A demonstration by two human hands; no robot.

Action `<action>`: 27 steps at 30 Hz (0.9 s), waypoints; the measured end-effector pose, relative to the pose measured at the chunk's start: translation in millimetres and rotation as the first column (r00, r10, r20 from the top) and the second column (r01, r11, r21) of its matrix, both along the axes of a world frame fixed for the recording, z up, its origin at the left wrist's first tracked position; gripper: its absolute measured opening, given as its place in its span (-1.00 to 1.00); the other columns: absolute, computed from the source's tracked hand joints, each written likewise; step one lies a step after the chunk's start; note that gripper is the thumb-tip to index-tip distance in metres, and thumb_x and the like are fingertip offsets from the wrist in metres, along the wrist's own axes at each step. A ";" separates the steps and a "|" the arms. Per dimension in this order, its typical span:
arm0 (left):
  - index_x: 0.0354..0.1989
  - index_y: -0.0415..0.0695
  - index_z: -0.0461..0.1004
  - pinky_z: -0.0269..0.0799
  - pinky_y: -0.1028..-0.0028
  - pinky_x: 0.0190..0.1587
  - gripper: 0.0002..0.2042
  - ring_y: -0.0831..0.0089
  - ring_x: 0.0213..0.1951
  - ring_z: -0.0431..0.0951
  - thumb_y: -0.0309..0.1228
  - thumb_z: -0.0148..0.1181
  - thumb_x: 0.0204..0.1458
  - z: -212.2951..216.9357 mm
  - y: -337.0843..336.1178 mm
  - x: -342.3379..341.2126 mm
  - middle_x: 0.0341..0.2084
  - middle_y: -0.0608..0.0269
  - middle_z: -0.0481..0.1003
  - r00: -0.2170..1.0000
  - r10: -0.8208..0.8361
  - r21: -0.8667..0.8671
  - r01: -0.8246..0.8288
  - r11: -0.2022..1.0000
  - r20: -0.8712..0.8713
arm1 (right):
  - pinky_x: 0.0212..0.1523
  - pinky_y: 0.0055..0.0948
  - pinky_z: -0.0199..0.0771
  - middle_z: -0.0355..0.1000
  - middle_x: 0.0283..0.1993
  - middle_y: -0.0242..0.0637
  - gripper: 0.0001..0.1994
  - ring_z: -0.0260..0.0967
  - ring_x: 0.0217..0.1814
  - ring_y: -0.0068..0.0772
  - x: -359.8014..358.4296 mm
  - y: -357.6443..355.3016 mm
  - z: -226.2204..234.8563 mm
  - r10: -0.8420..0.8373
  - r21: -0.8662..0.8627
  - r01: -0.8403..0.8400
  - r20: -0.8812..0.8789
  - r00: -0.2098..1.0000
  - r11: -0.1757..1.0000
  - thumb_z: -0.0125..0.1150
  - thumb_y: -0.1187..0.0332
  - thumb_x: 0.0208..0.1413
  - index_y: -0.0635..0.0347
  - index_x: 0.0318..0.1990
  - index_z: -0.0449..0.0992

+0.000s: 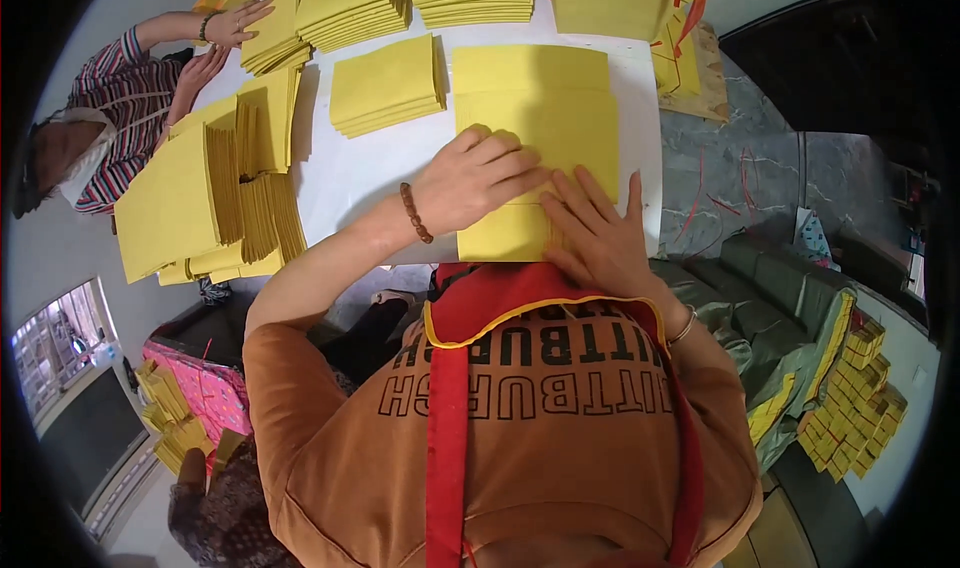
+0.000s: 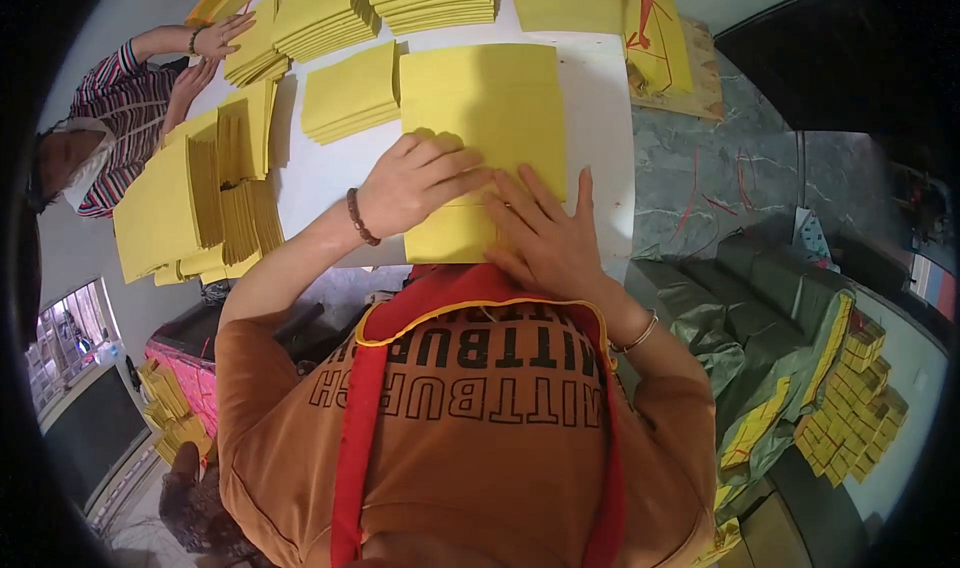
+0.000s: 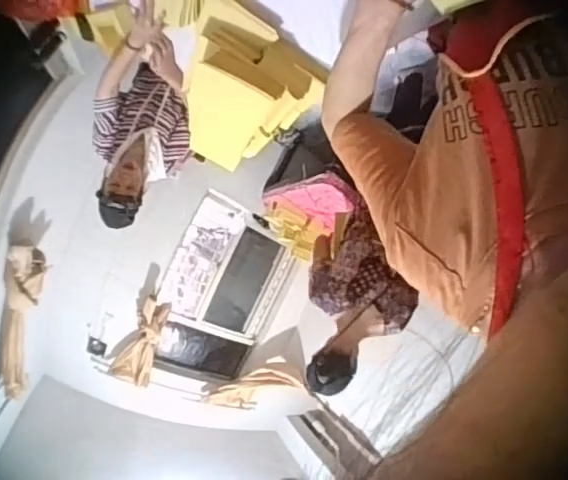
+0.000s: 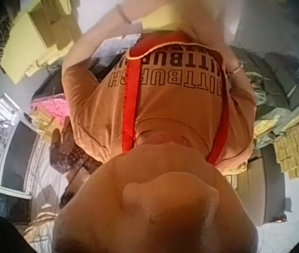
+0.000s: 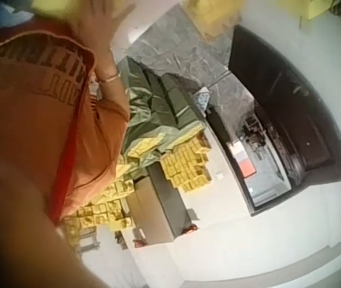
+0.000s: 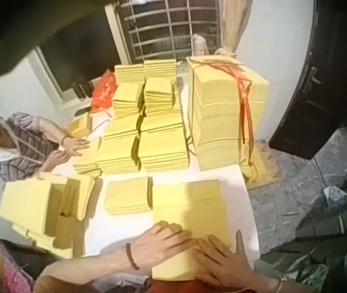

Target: Folding and organizing yellow paper envelopes with silver foil inserts.

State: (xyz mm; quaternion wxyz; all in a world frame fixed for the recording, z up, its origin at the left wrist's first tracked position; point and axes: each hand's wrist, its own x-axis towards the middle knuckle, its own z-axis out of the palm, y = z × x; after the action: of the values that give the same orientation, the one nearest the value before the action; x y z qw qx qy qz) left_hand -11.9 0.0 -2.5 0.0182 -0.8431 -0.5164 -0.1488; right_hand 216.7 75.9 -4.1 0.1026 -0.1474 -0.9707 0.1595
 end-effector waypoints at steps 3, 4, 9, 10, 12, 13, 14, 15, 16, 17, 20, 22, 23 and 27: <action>-0.03 -0.14 0.43 0.20 0.32 0.06 -0.60 0.34 0.06 0.29 -0.35 0.06 -0.11 7.0 -2.1 -4.3 0.04 0.23 0.33 0.997 -0.022 -0.048 0.025 0.999 0.069 | 0.22 0.41 -0.45 0.14 0.30 -0.36 -0.48 -0.03 0.38 -0.31 -1.9 -0.3 -0.2 -0.015 0.010 0.015 0.014 1.000 1.000 0.11 -0.02 0.02 0.01 0.10 0.37; 0.02 -0.16 0.38 0.16 0.30 0.11 -0.56 0.30 0.11 0.26 -0.29 0.08 -0.07 22.4 -4.8 1.4 0.10 0.18 0.28 0.998 0.031 -0.116 -0.024 0.993 0.056 | 0.23 0.40 -0.48 0.13 0.30 -0.36 -0.48 -0.04 0.39 -0.31 -1.5 0.0 0.6 -0.020 -0.006 0.020 0.028 0.999 1.000 0.09 -0.04 0.03 0.01 0.11 0.37; 0.21 -0.18 0.17 -0.04 0.22 0.28 -0.38 0.21 0.28 0.06 -0.06 0.03 0.04 15.1 -20.7 7.1 0.25 0.05 0.10 0.990 0.138 -0.261 -0.133 0.956 0.001 | 0.31 0.24 -0.47 0.06 0.35 -0.28 -0.43 -0.09 0.42 -0.22 0.5 -0.7 5.5 0.013 -0.047 -0.010 0.077 0.997 0.999 0.08 0.01 0.05 0.04 0.19 0.28; 0.24 -0.17 0.10 -0.12 0.21 0.30 -0.37 0.21 0.31 -0.02 -0.04 -0.02 0.07 14.4 -21.6 6.0 0.27 0.05 0.04 0.990 0.135 -0.307 -0.119 0.944 0.034 | 0.32 0.20 -0.46 0.04 0.36 -0.26 -0.42 -0.10 0.42 -0.21 1.1 -0.4 6.3 0.029 -0.069 -0.023 0.087 0.996 0.997 0.08 0.02 0.05 0.07 0.21 0.26; 0.28 -0.16 0.04 -0.19 0.20 0.33 -0.35 0.20 0.34 -0.09 -0.02 -0.07 0.10 11.4 -24.0 4.5 0.30 0.04 -0.01 0.988 0.140 -0.344 -0.110 0.932 0.064 | 0.32 0.19 -0.47 0.03 0.36 -0.25 -0.40 -0.11 0.42 -0.21 5.3 3.6 6.7 0.050 -0.068 -0.043 0.103 0.993 0.997 0.08 0.03 0.06 0.11 0.22 0.23; 0.28 -0.15 0.03 -0.21 0.20 0.33 -0.35 0.21 0.35 -0.12 0.00 -0.09 0.11 8.1 -25.3 3.9 0.30 0.04 -0.03 0.988 0.140 -0.345 -0.112 0.932 0.059 | 0.33 0.18 -0.48 0.02 0.37 -0.23 -0.39 -0.12 0.43 -0.21 7.7 6.6 6.8 0.067 -0.071 -0.059 0.121 0.990 0.996 0.07 0.03 0.07 0.15 0.23 0.21; 0.29 -0.15 0.03 -0.24 0.21 0.34 -0.34 0.21 0.36 -0.14 0.02 -0.12 0.11 6.0 -25.9 3.1 0.31 0.04 -0.04 0.989 0.140 -0.344 -0.114 0.932 0.053 | 0.33 0.18 -0.48 0.02 0.37 -0.23 -0.39 -0.12 0.43 -0.21 10.8 9.0 6.7 0.072 -0.063 -0.065 0.116 0.991 0.996 0.07 0.03 0.07 0.15 0.23 0.21; 0.29 -0.15 0.03 -0.24 0.21 0.34 -0.34 0.21 0.36 -0.14 0.02 -0.12 0.11 3.8 -25.9 3.0 0.31 0.04 -0.04 0.988 0.143 -0.337 -0.119 0.934 0.050 | 0.32 0.19 -0.46 0.03 0.36 -0.25 -0.39 -0.09 0.42 -0.24 15.8 10.4 5.6 0.048 -0.053 -0.042 0.119 0.992 0.998 0.07 0.02 0.07 0.15 0.22 0.21; 0.27 -0.15 0.07 -0.18 0.21 0.32 -0.36 0.22 0.34 -0.09 -0.01 -0.08 0.10 2.2 -25.0 2.5 0.29 0.06 0.01 0.989 0.137 -0.297 -0.116 0.948 0.049 | 0.32 0.19 -0.43 0.05 0.35 -0.27 -0.39 -0.07 0.41 -0.27 19.3 11.5 4.5 0.025 -0.043 -0.020 0.120 0.992 0.999 0.07 0.01 0.07 0.15 0.21 0.22; 0.25 -0.15 0.11 -0.12 0.21 0.31 -0.38 0.24 0.33 -0.04 -0.04 -0.04 0.09 2.0 -23.1 1.6 0.27 0.07 0.05 0.990 0.130 -0.256 -0.114 0.960 0.048 | 0.32 0.19 -0.43 0.05 0.35 -0.27 -0.39 -0.07 0.41 -0.27 20.9 12.7 3.5 0.028 -0.034 -0.024 0.115 0.993 0.999 0.07 0.01 0.07 0.15 0.21 0.22; 0.18 -0.17 0.22 0.19 0.28 0.13 -0.46 0.24 0.18 0.22 -0.14 0.00 0.05 10.0 -13.3 1.3 0.12 0.03 0.27 0.995 0.092 -0.124 -0.097 0.988 -0.047 | 0.32 0.20 -0.45 0.04 0.36 -0.25 -0.39 -0.05 0.40 -0.29 22.5 10.9 2.4 0.017 -0.007 -0.017 0.089 0.996 1.000 0.07 0.03 0.08 0.17 0.22 0.21; 0.16 -0.18 0.25 0.27 0.29 -0.02 -0.48 0.20 0.08 0.30 -0.20 0.00 0.02 12.3 -9.0 11.5 0.04 -0.03 0.33 0.987 0.117 -0.087 -0.126 0.988 -0.108 | 0.33 0.11 -0.33 0.06 0.35 -0.23 -0.41 -0.04 0.39 -0.23 19.5 12.1 4.0 0.024 -0.018 -0.023 0.091 0.996 1.000 0.06 0.07 0.09 0.16 0.22 0.21; 0.14 -0.19 0.28 0.35 0.31 -0.16 -0.50 0.16 -0.02 0.37 -0.26 0.00 -0.01 12.9 -5.7 18.0 -0.04 -0.09 0.38 0.978 0.131 -0.058 -0.142 0.988 -0.162 | 0.33 0.11 -0.33 0.06 0.35 -0.23 -0.41 -0.04 0.39 -0.23 21.1 13.5 5.4 0.047 -0.009 -0.047 0.078 0.996 0.999 0.06 0.07 0.09 0.16 0.22 0.21; 0.09 -0.28 0.30 0.38 0.35 -0.28 -0.51 0.08 -0.24 0.45 -0.28 -0.01 -0.03 8.1 2.4 54.2 -0.20 -0.25 0.42 0.936 0.278 -0.020 -0.289 0.957 -0.214 | 0.26 -0.15 0.02 0.34 0.12 -0.19 -0.46 0.22 0.22 -0.29 25.9 28.2 12.6 -0.191 -0.611 0.122 -0.049 0.980 0.782 0.01 0.15 0.17 0.20 0.25 0.16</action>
State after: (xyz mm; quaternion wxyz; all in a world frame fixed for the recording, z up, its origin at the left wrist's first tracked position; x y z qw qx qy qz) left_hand 42.3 2.5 5.6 0.0720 -0.7709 -0.6315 -0.0421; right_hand 242.6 104.0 8.6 0.1156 -0.2436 -0.8460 0.4599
